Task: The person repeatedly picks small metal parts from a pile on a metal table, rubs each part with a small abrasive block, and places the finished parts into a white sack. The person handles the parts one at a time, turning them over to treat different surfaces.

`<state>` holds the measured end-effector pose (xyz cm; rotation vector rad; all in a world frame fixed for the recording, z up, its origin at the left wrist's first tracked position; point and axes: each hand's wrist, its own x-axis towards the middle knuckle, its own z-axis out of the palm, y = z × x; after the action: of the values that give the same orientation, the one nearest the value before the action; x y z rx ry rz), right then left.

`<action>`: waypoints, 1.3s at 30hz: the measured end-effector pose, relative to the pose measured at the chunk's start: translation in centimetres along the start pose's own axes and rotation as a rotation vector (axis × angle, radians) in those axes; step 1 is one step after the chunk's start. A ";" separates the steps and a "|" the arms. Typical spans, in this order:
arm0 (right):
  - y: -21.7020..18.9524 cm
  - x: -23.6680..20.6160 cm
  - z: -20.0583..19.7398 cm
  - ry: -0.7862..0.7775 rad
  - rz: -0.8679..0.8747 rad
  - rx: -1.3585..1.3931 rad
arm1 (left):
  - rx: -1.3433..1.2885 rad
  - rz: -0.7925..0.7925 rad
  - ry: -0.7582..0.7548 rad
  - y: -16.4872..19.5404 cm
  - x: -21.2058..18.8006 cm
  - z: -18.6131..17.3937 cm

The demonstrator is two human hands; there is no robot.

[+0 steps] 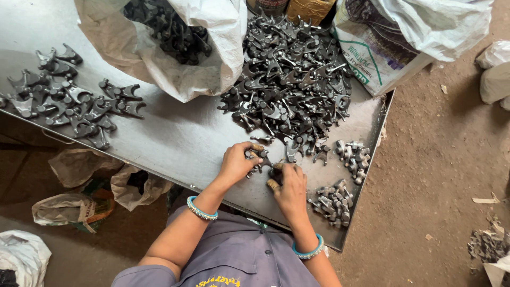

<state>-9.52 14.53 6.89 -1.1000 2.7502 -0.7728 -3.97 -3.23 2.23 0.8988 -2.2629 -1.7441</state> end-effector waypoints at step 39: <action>7.6 -2.0 2.1 0.021 0.551 1.397 | -0.865 -0.391 -0.703 -1.2 -2.8 2.9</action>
<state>-12.20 19.63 1.19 -0.0259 1.5479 -1.9721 -2.53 0.49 0.87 0.5856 -1.2695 -3.1993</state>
